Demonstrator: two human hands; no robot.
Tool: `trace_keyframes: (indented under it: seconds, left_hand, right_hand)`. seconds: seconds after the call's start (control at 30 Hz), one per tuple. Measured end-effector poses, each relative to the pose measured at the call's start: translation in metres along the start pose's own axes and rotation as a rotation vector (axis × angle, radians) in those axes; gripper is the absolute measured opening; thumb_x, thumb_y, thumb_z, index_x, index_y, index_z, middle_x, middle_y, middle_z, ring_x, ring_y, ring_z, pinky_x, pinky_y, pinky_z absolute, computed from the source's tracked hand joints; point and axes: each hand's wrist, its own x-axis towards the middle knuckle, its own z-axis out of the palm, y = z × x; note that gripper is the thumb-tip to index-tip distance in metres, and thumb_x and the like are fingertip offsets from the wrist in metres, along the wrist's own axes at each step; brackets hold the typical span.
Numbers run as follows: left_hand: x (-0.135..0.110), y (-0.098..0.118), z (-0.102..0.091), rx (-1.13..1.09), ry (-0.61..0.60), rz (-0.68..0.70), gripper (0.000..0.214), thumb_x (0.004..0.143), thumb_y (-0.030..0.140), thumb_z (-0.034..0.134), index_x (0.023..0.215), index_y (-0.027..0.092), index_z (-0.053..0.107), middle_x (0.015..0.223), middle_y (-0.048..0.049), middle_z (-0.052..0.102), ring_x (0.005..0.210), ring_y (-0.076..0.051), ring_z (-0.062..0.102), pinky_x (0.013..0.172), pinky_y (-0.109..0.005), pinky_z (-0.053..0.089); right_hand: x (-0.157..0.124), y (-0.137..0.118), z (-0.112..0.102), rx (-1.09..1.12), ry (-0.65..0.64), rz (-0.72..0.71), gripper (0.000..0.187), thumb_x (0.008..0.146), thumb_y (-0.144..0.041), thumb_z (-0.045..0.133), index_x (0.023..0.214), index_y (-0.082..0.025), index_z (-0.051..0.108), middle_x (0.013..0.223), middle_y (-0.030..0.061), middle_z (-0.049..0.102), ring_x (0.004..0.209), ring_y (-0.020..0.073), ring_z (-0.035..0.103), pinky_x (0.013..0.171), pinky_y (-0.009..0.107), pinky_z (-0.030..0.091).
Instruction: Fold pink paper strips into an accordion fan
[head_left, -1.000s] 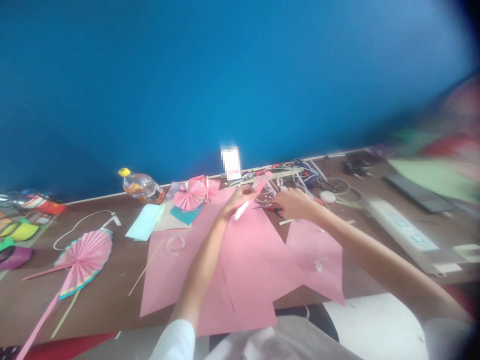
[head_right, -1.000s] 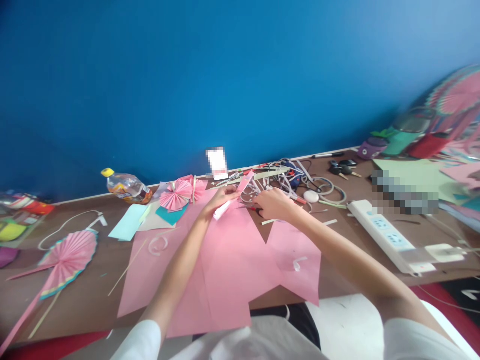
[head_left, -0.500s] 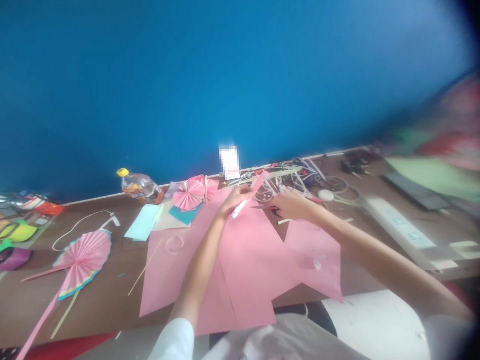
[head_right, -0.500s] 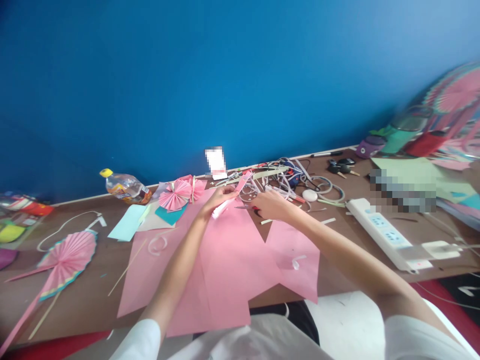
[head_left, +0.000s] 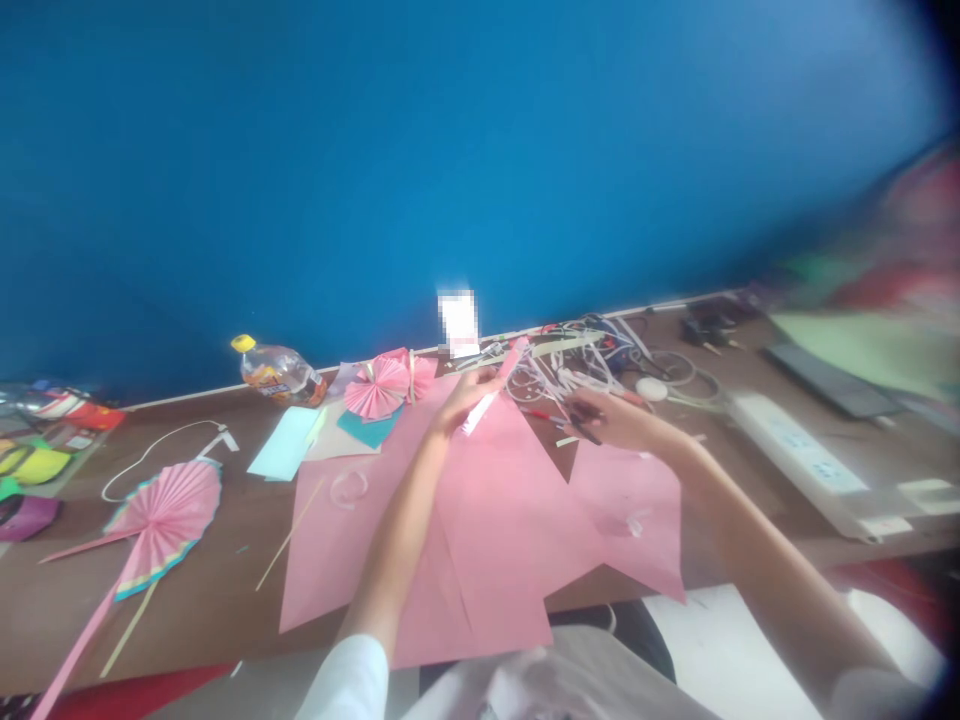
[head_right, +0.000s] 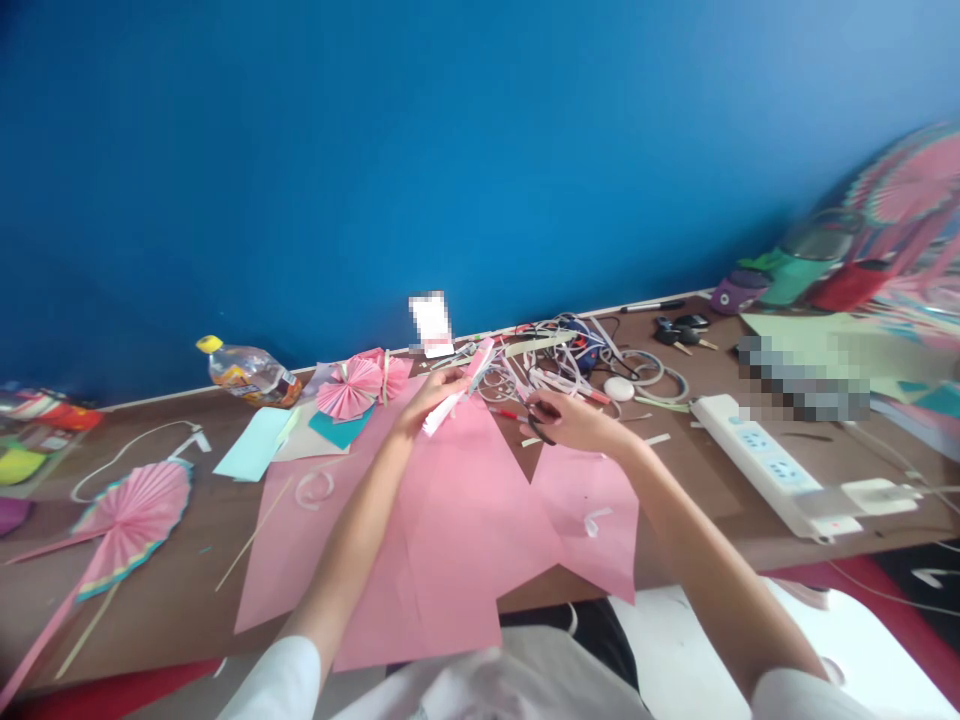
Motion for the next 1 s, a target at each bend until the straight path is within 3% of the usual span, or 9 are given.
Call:
trace_keyframes:
  seconds: [0.07, 0.13, 0.2, 0.27, 0.33, 0.57, 1.0]
  left_hand:
    - [0.0, 0.001, 0.001, 0.011, 0.004, 0.012, 0.038, 0.078, 0.051, 0.067, 0.091, 0.015, 0.065, 0.075, -0.0027, 0.062, 0.064, -0.012, 0.053, 0.061, -0.026, 0.037]
    - [0.001, 0.001, 0.002, 0.018, 0.001, 0.03, 0.039, 0.078, 0.051, 0.067, 0.092, 0.015, 0.066, 0.078, -0.0038, 0.064, 0.067, -0.012, 0.054, 0.063, -0.026, 0.038]
    - [0.001, 0.002, 0.002, 0.018, -0.01, 0.05, 0.04, 0.078, 0.051, 0.066, 0.093, 0.014, 0.066, 0.079, -0.0043, 0.064, 0.069, -0.013, 0.055, 0.065, -0.026, 0.039]
    - [0.001, 0.004, 0.002, 0.019, -0.024, 0.064, 0.04, 0.079, 0.05, 0.066, 0.094, 0.014, 0.066, 0.079, -0.0042, 0.064, 0.07, -0.013, 0.055, 0.066, -0.026, 0.039]
    - [0.0, 0.005, 0.002, 0.023, -0.034, 0.075, 0.039, 0.079, 0.049, 0.066, 0.094, 0.013, 0.066, 0.08, -0.0041, 0.064, 0.071, -0.013, 0.055, 0.066, -0.025, 0.039]
    - [-0.003, 0.009, 0.0, 0.037, -0.063, 0.08, 0.038, 0.08, 0.049, 0.065, 0.09, 0.013, 0.065, 0.081, -0.0045, 0.064, 0.071, -0.013, 0.055, 0.067, -0.025, 0.039]
    - [-0.003, 0.01, -0.008, 0.033, -0.056, 0.067, 0.039, 0.078, 0.051, 0.066, 0.089, 0.013, 0.066, 0.083, -0.0039, 0.063, 0.07, -0.012, 0.055, 0.067, -0.025, 0.039]
  right_hand:
    - [-0.011, -0.007, 0.024, 0.624, -0.113, 0.129, 0.039, 0.086, -0.055, 0.051, 0.105, -0.021, 0.055, 0.083, 0.0041, 0.058, 0.071, 0.0158, 0.053, 0.059, 0.027, 0.038]
    - [-0.016, -0.016, 0.051, 1.063, -0.227, 0.234, 0.043, 0.086, -0.059, 0.048, 0.104, -0.021, 0.055, 0.076, 0.0022, 0.055, 0.064, 0.0137, 0.05, 0.052, 0.024, 0.033]
    - [-0.014, -0.023, 0.073, 1.312, -0.316, 0.335, 0.041, 0.084, -0.056, 0.053, 0.104, -0.02, 0.055, 0.073, 0.001, 0.054, 0.061, 0.0118, 0.047, 0.048, 0.022, 0.029]
    - [-0.005, -0.026, 0.086, 1.464, -0.298, 0.442, 0.038, 0.082, -0.054, 0.055, 0.097, -0.02, 0.056, 0.069, -0.0003, 0.051, 0.056, 0.0109, 0.044, 0.042, 0.02, 0.022]
    - [0.006, -0.025, 0.09, 1.553, -0.266, 0.508, 0.034, 0.082, -0.051, 0.055, 0.094, -0.019, 0.056, 0.067, -0.0008, 0.05, 0.054, 0.0102, 0.042, 0.039, 0.019, 0.017]
    - [0.032, -0.015, 0.087, 1.72, -0.219, 0.535, 0.03, 0.083, -0.043, 0.057, 0.093, -0.015, 0.058, 0.065, -0.0014, 0.05, 0.048, 0.007, 0.036, 0.036, 0.017, 0.015]
    - [0.035, -0.011, 0.096, 1.781, -0.128, 0.48, 0.023, 0.086, -0.034, 0.061, 0.093, -0.013, 0.058, 0.06, -0.0061, 0.041, 0.042, 0.0033, 0.028, 0.029, 0.013, 0.011]
